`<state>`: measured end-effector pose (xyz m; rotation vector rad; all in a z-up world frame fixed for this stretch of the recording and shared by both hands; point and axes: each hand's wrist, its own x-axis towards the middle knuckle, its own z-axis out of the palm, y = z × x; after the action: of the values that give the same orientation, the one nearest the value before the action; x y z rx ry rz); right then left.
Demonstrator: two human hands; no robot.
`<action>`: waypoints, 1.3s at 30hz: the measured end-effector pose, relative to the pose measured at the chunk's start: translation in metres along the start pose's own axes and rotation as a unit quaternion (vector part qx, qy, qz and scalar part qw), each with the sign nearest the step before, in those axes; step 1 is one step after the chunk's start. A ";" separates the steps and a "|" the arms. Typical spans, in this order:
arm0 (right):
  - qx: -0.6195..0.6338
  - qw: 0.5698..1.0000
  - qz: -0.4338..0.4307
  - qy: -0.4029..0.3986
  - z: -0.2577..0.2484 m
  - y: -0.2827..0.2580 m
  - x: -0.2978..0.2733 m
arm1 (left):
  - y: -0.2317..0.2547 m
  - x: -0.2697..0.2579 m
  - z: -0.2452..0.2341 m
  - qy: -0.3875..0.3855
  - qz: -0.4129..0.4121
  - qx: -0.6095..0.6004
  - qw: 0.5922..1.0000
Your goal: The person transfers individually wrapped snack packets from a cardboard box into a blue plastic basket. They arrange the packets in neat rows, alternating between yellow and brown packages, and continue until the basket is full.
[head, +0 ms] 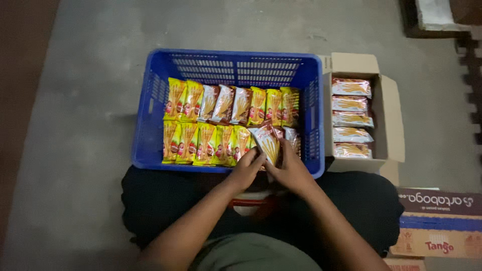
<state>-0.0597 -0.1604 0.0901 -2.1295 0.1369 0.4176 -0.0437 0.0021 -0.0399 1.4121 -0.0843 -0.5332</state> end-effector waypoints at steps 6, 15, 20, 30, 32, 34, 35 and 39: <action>0.000 0.999 -0.052 -0.015 0.010 -0.024 -0.003 | -0.026 -0.002 -0.015 0.077 -0.074 0.069 0.992; -0.384 0.893 -0.021 0.235 -0.038 0.118 0.079 | 0.080 0.001 -0.069 0.241 -0.194 0.042 0.950; -0.368 0.892 -0.026 0.261 -0.046 0.148 0.103 | 0.060 0.058 -0.107 0.212 -0.160 0.148 0.953; -0.404 0.880 0.027 0.250 -0.043 0.157 0.103 | -0.008 0.192 -0.081 0.192 -0.085 0.197 0.958; -0.414 0.876 0.035 0.246 -0.042 0.151 0.101 | -0.007 0.196 -0.070 0.187 -0.087 0.252 0.946; -0.422 0.872 0.038 0.245 -0.043 0.146 0.102 | -0.012 0.203 -0.066 0.184 -0.083 0.308 0.930; -0.424 0.869 0.038 0.250 -0.042 0.145 0.102 | -0.020 0.206 -0.067 0.177 -0.081 0.344 0.919; -0.420 0.867 0.034 0.268 -0.041 0.141 0.101 | 0.003 0.193 -0.055 0.172 -0.023 0.485 0.857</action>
<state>0.0088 -0.2673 -0.0348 -3.0752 0.4051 -0.1422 0.1466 -0.0246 -0.0960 2.4889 -0.0275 -0.2523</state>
